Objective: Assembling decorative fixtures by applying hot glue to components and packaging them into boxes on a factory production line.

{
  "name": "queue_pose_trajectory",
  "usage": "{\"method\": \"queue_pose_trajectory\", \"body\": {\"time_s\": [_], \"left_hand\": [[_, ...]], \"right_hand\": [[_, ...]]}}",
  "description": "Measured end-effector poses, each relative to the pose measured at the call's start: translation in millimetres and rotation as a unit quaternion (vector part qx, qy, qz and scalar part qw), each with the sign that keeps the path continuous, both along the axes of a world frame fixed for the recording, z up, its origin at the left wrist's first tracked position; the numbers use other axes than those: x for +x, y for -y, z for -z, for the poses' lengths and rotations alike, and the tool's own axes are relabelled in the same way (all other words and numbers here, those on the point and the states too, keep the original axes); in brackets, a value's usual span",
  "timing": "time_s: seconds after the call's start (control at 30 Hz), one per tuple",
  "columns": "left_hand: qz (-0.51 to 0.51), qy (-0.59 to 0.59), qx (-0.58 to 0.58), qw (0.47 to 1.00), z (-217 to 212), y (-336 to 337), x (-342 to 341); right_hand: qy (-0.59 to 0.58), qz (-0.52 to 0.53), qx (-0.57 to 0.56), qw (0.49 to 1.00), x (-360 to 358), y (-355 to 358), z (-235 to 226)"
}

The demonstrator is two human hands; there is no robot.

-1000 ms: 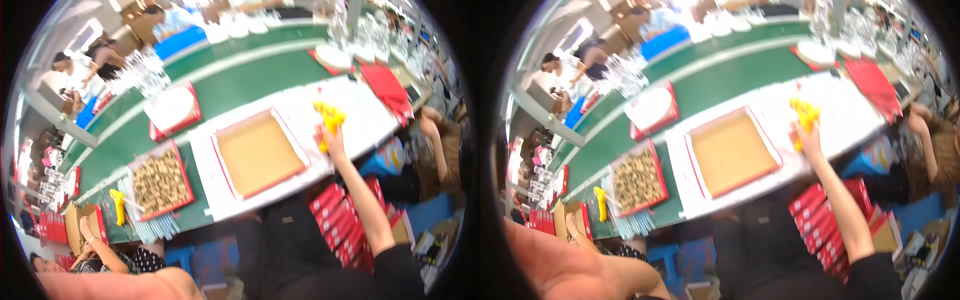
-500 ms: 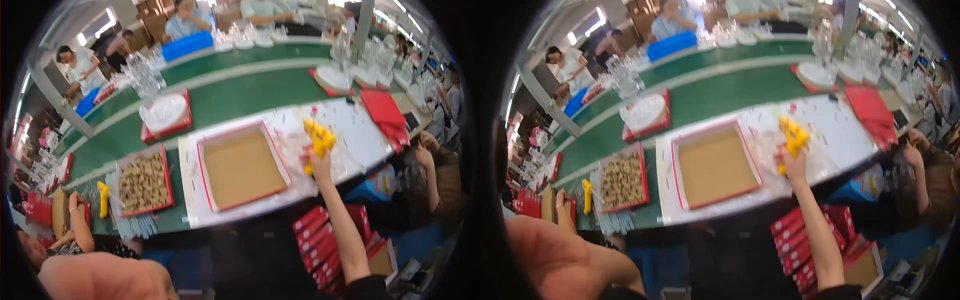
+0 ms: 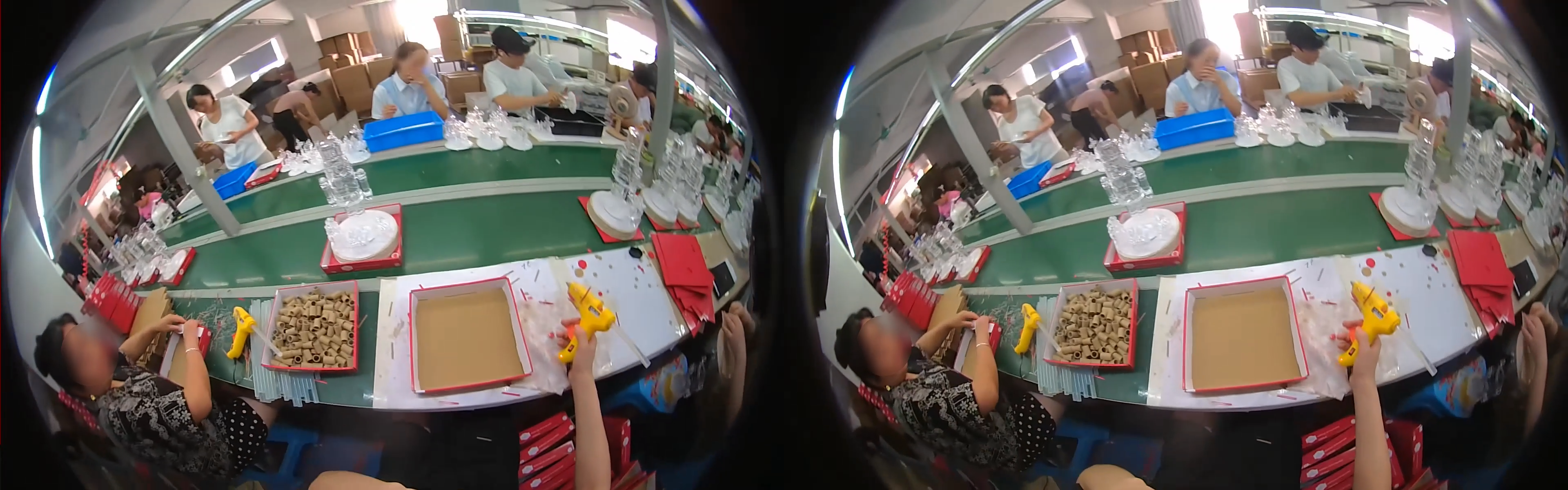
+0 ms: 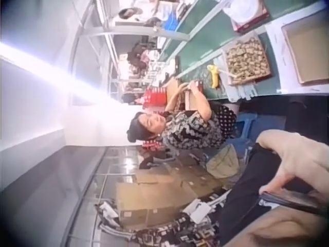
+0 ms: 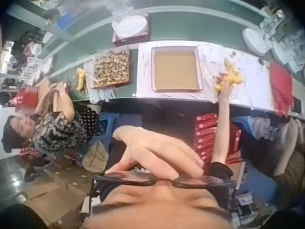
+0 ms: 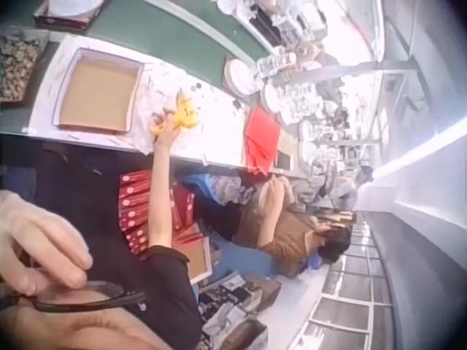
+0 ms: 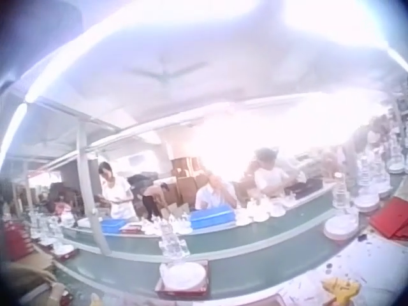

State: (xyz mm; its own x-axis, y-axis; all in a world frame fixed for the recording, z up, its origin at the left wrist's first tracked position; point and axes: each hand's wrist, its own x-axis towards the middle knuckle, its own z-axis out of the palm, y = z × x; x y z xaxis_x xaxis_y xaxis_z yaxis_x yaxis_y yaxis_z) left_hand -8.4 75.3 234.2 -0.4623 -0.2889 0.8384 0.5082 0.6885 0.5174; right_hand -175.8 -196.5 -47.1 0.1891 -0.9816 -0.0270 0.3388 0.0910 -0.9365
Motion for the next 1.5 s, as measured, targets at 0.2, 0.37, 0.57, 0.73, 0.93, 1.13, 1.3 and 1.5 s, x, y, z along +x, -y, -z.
{"method": "queue_pose_trajectory", "body": {"time_s": [0.2, 0.37, 0.57, 0.73, 0.93, 1.13, 1.3, 1.5], "left_hand": [[-0.032, -0.131, 0.06, 0.989, 2.5, 0.4, 0.9], [-0.107, -0.325, 0.177, 0.923, 23.3, -0.8, 1.7], [-0.721, 0.072, 0.235, 0.648, 187.5, 27.9, 136.4], [-0.757, 0.012, 0.314, 0.573, 296.7, 41.5, 172.3], [-0.773, 0.074, 0.304, 0.551, 267.3, 31.7, 160.1], [-0.78, 0.107, 0.288, 0.545, 278.6, 40.7, 168.1], [-0.785, 0.075, 0.28, 0.548, 274.5, 38.6, 156.9], [-0.777, 0.054, 0.3, 0.551, 275.7, 40.3, 155.6]], "right_hand": [[0.076, -0.024, 0.061, 0.995, -0.2, 22.2, 11.6], [0.177, -0.002, 0.111, 0.978, -4.1, 22.8, 2.3], [0.104, -0.03, 0.03, 0.994, 1.4, 10.0, 10.5], [0.097, 0.005, 0.072, 0.993, -9.8, 12.5, 19.2], [0.036, -0.007, 0.025, 0.999, 14.2, 1.8, -3.7], [-0.032, -0.04, -0.025, 0.998, 18.3, 2.8, -10.6], [-0.053, -0.026, -0.039, 0.998, 13.3, -2.3, -8.9], [-0.111, -0.063, -0.034, 0.991, 10.5, -1.7, -9.6]]}}
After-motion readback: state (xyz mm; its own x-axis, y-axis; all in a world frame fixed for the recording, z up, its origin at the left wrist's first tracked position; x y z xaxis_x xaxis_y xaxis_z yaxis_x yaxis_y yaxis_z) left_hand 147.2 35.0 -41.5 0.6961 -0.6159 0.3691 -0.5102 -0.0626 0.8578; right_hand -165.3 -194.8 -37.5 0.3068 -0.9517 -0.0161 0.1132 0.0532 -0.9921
